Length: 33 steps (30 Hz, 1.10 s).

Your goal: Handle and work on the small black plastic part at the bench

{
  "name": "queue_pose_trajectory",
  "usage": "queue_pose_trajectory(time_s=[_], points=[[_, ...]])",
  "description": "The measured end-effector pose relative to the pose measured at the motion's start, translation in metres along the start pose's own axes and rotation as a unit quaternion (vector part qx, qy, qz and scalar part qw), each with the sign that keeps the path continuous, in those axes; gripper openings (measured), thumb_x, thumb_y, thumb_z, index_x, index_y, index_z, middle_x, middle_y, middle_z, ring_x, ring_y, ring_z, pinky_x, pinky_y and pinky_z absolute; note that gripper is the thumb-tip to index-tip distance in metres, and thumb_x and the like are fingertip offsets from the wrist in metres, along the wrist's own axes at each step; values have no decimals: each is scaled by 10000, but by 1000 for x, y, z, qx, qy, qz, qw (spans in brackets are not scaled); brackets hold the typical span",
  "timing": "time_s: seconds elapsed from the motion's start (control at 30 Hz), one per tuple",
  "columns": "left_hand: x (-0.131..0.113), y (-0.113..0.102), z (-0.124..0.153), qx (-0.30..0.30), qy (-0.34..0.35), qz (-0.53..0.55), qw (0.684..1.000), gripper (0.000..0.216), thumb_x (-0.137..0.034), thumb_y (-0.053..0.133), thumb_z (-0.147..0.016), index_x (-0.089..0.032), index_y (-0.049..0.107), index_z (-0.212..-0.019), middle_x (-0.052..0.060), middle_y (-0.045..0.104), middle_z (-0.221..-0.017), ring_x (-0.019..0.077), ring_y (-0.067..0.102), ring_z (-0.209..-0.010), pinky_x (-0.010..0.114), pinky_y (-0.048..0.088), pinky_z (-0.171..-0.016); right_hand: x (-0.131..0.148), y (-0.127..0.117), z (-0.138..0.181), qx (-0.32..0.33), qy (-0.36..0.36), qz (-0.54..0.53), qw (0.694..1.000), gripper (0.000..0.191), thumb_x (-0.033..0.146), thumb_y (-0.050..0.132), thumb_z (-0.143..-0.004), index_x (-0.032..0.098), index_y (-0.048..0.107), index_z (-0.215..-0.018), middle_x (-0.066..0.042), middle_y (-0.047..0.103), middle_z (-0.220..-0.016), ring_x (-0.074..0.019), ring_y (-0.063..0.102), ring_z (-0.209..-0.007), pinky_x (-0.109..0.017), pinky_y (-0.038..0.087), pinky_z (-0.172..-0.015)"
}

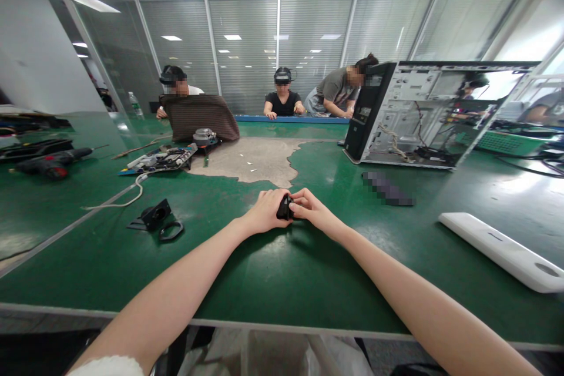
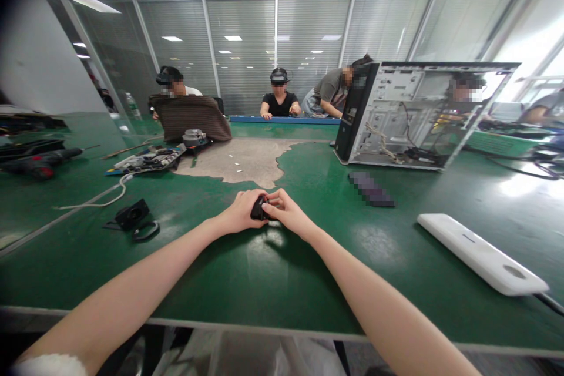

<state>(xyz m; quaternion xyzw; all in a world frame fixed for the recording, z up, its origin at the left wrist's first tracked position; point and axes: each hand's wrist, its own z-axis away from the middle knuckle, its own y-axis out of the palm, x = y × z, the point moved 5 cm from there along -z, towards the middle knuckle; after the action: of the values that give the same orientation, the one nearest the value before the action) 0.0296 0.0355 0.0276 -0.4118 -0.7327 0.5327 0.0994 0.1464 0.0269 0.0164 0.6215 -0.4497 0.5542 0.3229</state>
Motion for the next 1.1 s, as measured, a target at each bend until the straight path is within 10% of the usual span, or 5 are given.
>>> queue_pose_trajectory(time_s=[1.1], points=[[1, 1, 0, -5, 8, -9, 1000, 535, -366, 616, -612, -210, 381, -1066, 52, 516, -1012, 237, 478, -938, 373, 309, -826, -14, -4, -7, -39, 16, 46, 998, 279, 330, 552, -715, 210, 442, -942, -19, 523, -897, -128, 530, -784, -317, 455, -712]])
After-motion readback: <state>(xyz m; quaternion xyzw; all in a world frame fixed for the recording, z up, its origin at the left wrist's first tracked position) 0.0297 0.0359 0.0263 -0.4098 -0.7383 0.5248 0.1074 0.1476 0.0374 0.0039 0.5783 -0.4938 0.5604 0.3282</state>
